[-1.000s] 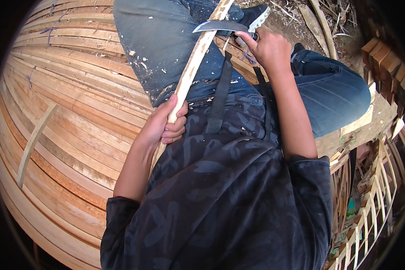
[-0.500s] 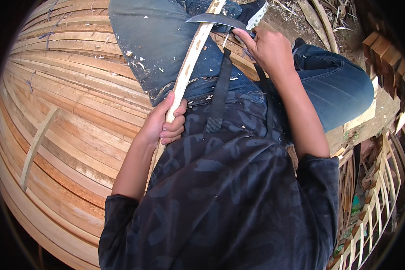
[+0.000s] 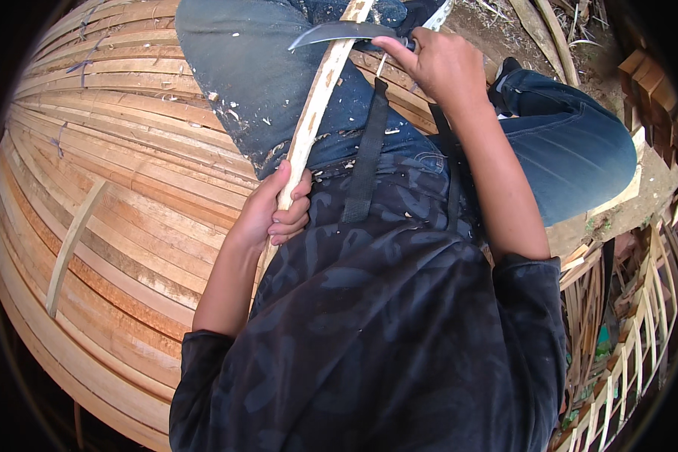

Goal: The person sits on a wooden platform and uses a curved knife to shave a long, thin piece of wood held across their lap. They repeatedly scrape the knife along the wood to remove thin shavings, occasionally adjusting their grip and the wood's position.

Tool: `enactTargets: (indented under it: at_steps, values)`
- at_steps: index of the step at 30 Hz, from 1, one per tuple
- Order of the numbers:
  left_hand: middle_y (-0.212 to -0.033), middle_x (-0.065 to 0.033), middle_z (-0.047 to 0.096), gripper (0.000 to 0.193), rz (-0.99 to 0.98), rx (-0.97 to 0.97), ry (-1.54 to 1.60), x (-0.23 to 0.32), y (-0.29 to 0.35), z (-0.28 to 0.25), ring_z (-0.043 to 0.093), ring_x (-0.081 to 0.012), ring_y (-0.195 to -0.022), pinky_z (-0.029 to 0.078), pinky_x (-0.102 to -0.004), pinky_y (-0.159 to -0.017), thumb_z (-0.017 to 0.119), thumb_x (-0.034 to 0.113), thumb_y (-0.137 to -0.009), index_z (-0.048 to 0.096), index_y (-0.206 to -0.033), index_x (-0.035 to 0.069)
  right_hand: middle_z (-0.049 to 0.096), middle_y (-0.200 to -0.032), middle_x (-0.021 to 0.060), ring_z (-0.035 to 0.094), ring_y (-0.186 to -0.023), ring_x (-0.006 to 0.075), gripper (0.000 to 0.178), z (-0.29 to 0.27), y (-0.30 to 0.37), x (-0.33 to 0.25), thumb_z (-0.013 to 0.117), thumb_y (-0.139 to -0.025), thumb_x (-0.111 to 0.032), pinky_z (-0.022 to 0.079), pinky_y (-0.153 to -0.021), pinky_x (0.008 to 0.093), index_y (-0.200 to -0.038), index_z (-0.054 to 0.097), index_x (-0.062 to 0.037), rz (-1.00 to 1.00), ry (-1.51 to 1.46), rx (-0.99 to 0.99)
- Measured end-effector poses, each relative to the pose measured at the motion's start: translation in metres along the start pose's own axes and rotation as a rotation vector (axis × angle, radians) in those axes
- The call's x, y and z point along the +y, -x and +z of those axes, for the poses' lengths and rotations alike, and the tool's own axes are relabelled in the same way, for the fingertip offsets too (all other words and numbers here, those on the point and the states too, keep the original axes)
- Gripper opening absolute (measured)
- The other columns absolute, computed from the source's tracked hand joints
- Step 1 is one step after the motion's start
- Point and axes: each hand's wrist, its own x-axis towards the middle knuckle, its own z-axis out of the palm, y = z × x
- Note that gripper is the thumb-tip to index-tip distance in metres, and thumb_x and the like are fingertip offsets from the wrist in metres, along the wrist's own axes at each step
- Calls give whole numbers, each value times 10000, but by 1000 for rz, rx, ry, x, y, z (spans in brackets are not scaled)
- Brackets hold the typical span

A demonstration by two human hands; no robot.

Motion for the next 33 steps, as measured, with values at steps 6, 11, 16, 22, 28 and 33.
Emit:
enactTargets:
  at_steps: [6,11,16,22,28,33]
  values:
    - [-439,71,241,505,-4,10,16,-3,0,-2,222,-28,-300,182,-189,-254,272,570,-982,371,-757,129,585,-497,125,628,-481,294,751,15,3,23,457,-758,-783,488,-415,381,-586,629,-72,40,97,120]
    - [-428,73,229,497,-19,-52,74,1,-2,-4,211,-27,-290,184,-188,-248,262,564,-986,359,-753,136,608,-535,153,649,-537,331,778,9,7,55,431,-779,-780,497,-437,403,-625,660,-53,209,194,32]
    - [-418,72,221,494,-32,-161,201,-2,-4,-14,201,-31,-272,191,-188,-229,247,564,-987,350,-749,144,629,-601,184,659,-617,358,742,2,9,44,448,-808,-740,518,-532,436,-688,675,-44,272,78,-7]
    - [-416,68,224,492,-22,-194,237,-2,-5,-13,212,-35,-269,203,-185,-226,229,551,-994,354,-748,143,621,-602,196,649,-631,382,705,-4,14,39,468,-821,-713,521,-576,441,-768,684,-43,286,-39,-56]
    - [-414,61,240,501,-15,-111,151,1,-2,-7,214,-39,-269,206,-189,-226,234,546,-995,361,-746,131,613,-603,225,640,-622,385,739,-7,16,43,501,-816,-701,521,-605,442,-709,673,10,333,-147,-221]
    - [-420,54,249,509,8,-39,46,-1,-2,-6,224,-43,-278,200,-193,-228,256,548,-992,366,-737,120,621,-624,222,641,-623,379,603,-12,21,13,607,-798,-576,529,-619,438,-694,676,14,166,-198,-224]
